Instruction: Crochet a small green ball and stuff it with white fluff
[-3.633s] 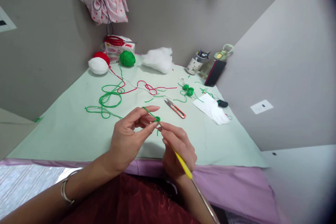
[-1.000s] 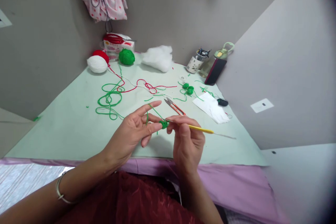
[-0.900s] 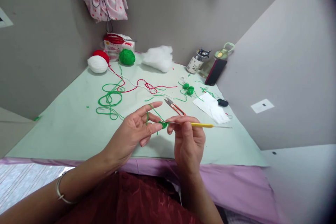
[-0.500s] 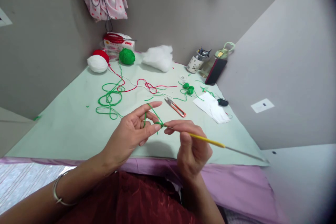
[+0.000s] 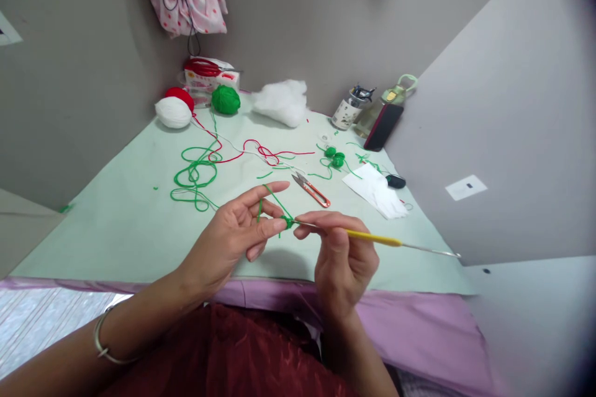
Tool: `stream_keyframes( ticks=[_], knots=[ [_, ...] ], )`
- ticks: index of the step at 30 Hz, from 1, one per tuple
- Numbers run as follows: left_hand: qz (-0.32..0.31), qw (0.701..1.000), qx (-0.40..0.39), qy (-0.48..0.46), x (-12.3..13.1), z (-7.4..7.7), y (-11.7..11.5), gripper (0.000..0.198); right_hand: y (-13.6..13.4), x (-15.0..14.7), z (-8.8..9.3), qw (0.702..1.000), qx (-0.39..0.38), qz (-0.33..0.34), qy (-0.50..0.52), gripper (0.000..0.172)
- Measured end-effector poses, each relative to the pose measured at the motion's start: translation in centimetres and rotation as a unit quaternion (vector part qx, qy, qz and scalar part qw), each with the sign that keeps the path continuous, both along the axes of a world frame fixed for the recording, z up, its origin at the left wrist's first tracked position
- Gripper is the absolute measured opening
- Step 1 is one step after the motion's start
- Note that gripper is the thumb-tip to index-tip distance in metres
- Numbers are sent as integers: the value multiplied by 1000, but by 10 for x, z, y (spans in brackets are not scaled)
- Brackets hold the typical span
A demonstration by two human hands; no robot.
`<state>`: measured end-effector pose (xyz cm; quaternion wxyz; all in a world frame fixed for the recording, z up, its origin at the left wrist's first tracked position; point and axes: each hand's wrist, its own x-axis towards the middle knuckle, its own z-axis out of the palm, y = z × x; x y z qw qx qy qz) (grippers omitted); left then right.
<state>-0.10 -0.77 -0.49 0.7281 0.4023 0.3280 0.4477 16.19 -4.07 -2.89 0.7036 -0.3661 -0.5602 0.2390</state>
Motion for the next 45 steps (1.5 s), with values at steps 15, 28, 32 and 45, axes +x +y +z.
stream_keyframes(
  ticks=[15, 28, 32, 45],
  knots=[
    [1, 1000, 18, 10, -2, -4, -1, 43, 0, 1, 0, 999, 12, 5, -35, 22],
    [39, 998, 41, 30, 2, -10, -2, 59, -2, 1, -18, 926, 148, -143, -317, 32],
    [-34, 997, -65, -38, -1, -5, -1, 61, -2, 1, -20, 929, 149, -141, -308, 34],
    [13, 1000, -6, -27, 6, -5, 0, 48, 6, -7, -9, 983, 59, -69, -157, 25]
  ],
)
